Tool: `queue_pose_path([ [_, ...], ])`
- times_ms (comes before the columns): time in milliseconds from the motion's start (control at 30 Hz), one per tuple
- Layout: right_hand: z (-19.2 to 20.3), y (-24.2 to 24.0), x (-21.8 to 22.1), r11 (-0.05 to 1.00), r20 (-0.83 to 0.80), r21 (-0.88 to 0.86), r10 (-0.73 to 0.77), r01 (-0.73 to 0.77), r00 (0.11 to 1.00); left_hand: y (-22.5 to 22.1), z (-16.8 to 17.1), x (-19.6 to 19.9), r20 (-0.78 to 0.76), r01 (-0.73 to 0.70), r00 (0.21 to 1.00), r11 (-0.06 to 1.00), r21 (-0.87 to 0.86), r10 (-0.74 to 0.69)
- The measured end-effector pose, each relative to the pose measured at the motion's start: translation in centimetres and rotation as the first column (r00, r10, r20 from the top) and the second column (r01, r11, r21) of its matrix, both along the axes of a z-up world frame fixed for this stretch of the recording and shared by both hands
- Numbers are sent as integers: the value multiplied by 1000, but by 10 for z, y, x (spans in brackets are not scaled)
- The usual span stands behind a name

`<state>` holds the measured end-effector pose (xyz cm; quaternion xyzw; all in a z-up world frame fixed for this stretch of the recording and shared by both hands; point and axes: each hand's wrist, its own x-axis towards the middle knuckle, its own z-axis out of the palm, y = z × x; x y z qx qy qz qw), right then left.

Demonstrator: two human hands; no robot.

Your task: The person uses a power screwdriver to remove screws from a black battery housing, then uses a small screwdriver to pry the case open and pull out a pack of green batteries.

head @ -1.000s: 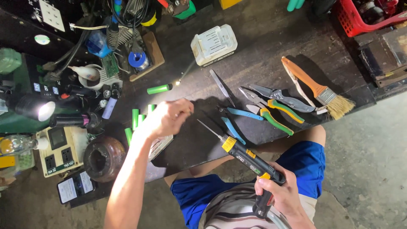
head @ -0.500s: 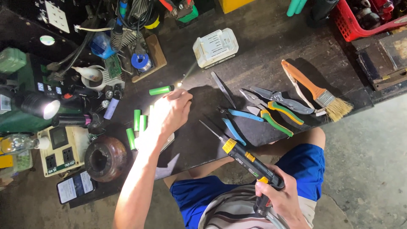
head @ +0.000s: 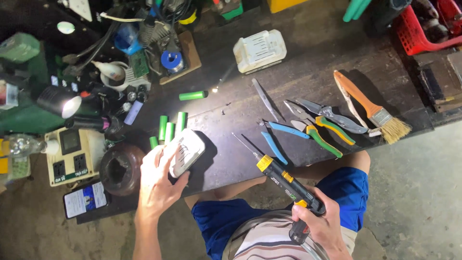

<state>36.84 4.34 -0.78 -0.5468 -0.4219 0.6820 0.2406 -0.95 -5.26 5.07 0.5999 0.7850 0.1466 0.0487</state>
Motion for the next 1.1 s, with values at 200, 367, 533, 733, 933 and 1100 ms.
queue_pose_path([
  [200,2,-8,-4,998,-2,60,18,-18,1000,8,11,28,60,-70,997,924,377,51],
  [367,10,-10,-10,987,88,150,49,-62,995,35,43,45,-97,-104,979,851,514,178],
  [533,24,-17,-16,984,77,154,81,-92,994,78,60,11,-815,272,564,902,337,134],
  [733,31,-20,-13,1000,75,12,24,-25,997,78,71,21,402,-497,793,868,-5,457],
  [933,38,-19,-28,997,-10,55,52,-52,999,45,27,25,47,-158,986,819,552,159],
  [1100,54,-28,-43,981,-48,176,95,-85,994,45,32,39,-46,-279,941,847,453,335],
])
